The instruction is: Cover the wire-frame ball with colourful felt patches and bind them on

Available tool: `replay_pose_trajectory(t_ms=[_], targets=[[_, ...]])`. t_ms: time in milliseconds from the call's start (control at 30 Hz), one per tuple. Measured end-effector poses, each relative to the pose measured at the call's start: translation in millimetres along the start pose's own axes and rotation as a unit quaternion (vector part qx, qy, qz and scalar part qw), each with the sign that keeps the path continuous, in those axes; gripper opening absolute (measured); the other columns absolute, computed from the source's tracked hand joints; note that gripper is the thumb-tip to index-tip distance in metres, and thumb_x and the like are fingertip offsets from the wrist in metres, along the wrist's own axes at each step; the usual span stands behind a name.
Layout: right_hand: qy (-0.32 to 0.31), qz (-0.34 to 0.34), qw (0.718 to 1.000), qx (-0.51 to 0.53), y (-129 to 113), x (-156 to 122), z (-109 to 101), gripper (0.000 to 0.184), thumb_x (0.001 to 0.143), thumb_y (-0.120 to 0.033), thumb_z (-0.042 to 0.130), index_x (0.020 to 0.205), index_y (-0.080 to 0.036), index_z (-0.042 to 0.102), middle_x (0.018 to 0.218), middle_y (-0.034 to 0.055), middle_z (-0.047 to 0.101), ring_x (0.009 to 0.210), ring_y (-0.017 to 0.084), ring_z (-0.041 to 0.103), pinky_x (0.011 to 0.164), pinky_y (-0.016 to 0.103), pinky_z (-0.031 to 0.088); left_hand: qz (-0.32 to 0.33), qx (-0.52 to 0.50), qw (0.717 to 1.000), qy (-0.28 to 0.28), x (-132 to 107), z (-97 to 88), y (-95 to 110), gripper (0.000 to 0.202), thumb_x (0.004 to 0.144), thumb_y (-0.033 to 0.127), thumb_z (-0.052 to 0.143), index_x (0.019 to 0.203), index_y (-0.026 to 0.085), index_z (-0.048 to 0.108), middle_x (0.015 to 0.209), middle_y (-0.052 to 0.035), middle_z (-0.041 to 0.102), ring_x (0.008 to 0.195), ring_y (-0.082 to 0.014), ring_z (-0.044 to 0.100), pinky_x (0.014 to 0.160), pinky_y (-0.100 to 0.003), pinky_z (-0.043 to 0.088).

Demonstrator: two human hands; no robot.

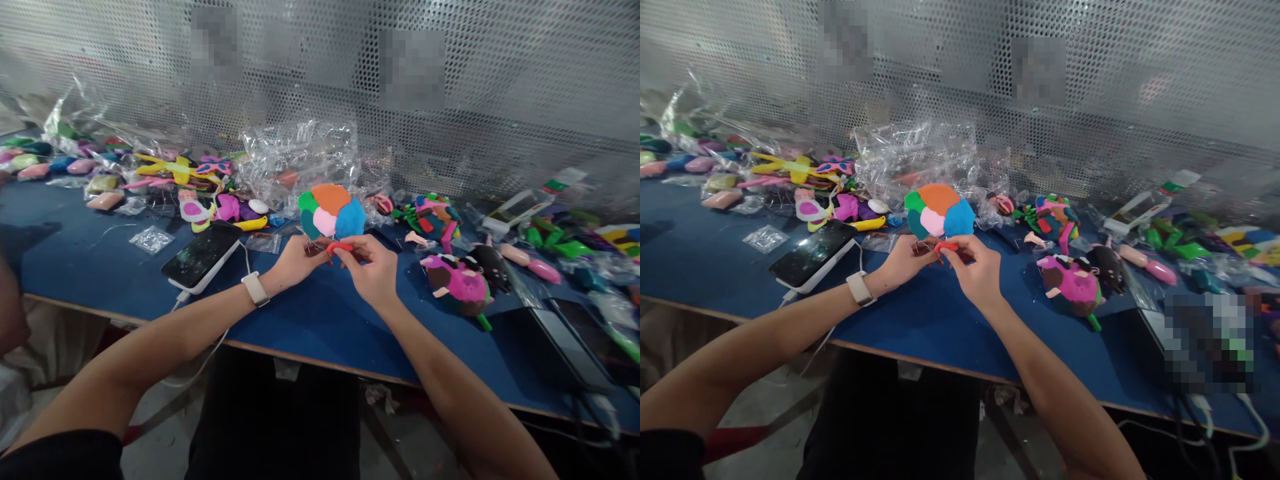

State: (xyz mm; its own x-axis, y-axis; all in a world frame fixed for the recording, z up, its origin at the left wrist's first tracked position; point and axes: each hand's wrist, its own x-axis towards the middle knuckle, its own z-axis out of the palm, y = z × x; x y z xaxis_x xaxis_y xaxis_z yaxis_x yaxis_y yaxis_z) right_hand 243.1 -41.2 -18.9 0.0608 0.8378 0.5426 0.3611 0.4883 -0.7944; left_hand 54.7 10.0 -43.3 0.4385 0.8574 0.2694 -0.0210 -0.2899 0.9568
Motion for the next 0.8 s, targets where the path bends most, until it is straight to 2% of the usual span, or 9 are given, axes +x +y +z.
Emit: replay_pose_trajectory(t_ms=[133, 233, 300, 433, 533, 633, 733, 800], targets=[[-0.024, 0.007, 1.000, 0.010, 0.1, -2.5, 1.5, 0.013, 0.098, -0.036, 0.084, 0.105, -0.025, 0.083, 0.094, 0.0015, 0.089, 0.057, 0.014, 0.074, 0.059, 0.032, 0.062, 0.007, 0.006, 1.000, 0.001, 0.0, 1.3, -3.4, 0.028, 0.097, 0.040, 0.080, 0.103, 0.013, 0.085, 0.083, -0.0088, 0.084, 0.071, -0.0162, 0.075, 0.066, -0.026, 0.055], [-0.010, 0.007, 1.000, 0.001, 2.2, -4.6, 2.6, 0.020, 0.098, -0.036, 0.084, 0.115, -0.026, 0.082, 0.099, 0.0018, 0.089, 0.051, 0.013, 0.070, 0.054, 0.032, 0.059, 0.014, -0.002, 1.000, 0.001, -0.2, 1.6, -2.9, 0.026, 0.097, 0.039, 0.079, 0.100, 0.013, 0.084, 0.083, -0.0088, 0.084, 0.072, -0.0161, 0.076, 0.067, -0.026, 0.055], [0.002, -0.001, 1.000, -0.005, 2.8, -4.9, 2.4, 0.019, 0.100, -0.037, 0.083, 0.115, -0.026, 0.081, 0.099, 0.0021, 0.089, 0.051, 0.013, 0.070, 0.054, 0.032, 0.059, 0.013, -0.008, 1.000, 0.006, 0.0, 1.1, -0.7, 0.029, 0.098, 0.041, 0.079, 0.101, 0.013, 0.084, 0.086, -0.0094, 0.084, 0.074, -0.0168, 0.077, 0.067, -0.027, 0.056], [0.021, -0.059, 0.998, -0.023, 0.4, -2.5, 0.0, 0.009, 0.102, -0.033, 0.080, 0.107, -0.026, 0.083, 0.100, 0.0044, 0.088, 0.079, 0.021, 0.081, 0.070, 0.036, 0.066, 0.010, -0.026, 0.999, 0.036, 1.6, -0.3, 2.5, 0.029, 0.097, 0.040, 0.082, 0.108, 0.013, 0.085, 0.096, -0.0116, 0.086, 0.079, -0.0184, 0.080, 0.068, -0.028, 0.060], [0.039, -0.111, 0.993, -0.029, -0.6, 0.6, -1.2, 0.005, 0.099, -0.027, 0.080, 0.101, -0.027, 0.084, 0.102, 0.0058, 0.085, 0.097, 0.025, 0.081, 0.086, 0.044, 0.069, -0.006, -0.030, 0.998, 0.060, 2.6, -0.8, 1.4, 0.027, 0.096, 0.038, 0.082, 0.107, 0.013, 0.084, 0.099, -0.0128, 0.087, 0.081, -0.0195, 0.082, 0.067, -0.028, 0.060], [0.053, -0.095, 0.994, 0.025, 2.5, 3.6, -0.7, 0.011, 0.098, -0.023, 0.076, 0.103, -0.027, 0.085, 0.110, 0.0069, 0.079, 0.105, 0.025, 0.080, 0.096, 0.047, 0.069, -0.004, -0.019, 0.998, 0.065, 3.2, -1.2, 0.0, 0.027, 0.097, 0.038, 0.081, 0.106, 0.013, 0.084, 0.092, -0.0113, 0.085, 0.077, -0.0190, 0.080, 0.066, -0.029, 0.059], [0.069, -0.052, 0.992, 0.088, 9.1, 6.1, -0.4, 0.024, 0.094, -0.016, 0.066, 0.102, -0.027, 0.086, 0.105, 0.0041, 0.070, 0.086, 0.019, 0.077, 0.082, 0.041, 0.068, -0.011, -0.007, 0.997, 0.070, 4.0, -1.7, 0.0, 0.025, 0.098, 0.035, 0.081, 0.108, 0.013, 0.084, 0.081, -0.0091, 0.083, 0.073, -0.0179, 0.077, 0.066, -0.030, 0.058], [0.069, -0.039, 0.989, 0.126, 13.8, 7.4, -1.3, 0.031, 0.089, -0.013, 0.059, 0.096, -0.026, 0.086, 0.097, 0.0029, 0.063, 0.073, 0.015, 0.068, 0.068, 0.036, 0.060, -0.028, -0.007, 0.996, 0.080, 4.5, -2.0, 0.6, 0.022, 0.098, 0.032, 0.081, 0.107, 0.012, 0.084, 0.082, -0.0098, 0.083, 0.074, -0.0182, 0.078, 0.066, -0.030, 0.058]])
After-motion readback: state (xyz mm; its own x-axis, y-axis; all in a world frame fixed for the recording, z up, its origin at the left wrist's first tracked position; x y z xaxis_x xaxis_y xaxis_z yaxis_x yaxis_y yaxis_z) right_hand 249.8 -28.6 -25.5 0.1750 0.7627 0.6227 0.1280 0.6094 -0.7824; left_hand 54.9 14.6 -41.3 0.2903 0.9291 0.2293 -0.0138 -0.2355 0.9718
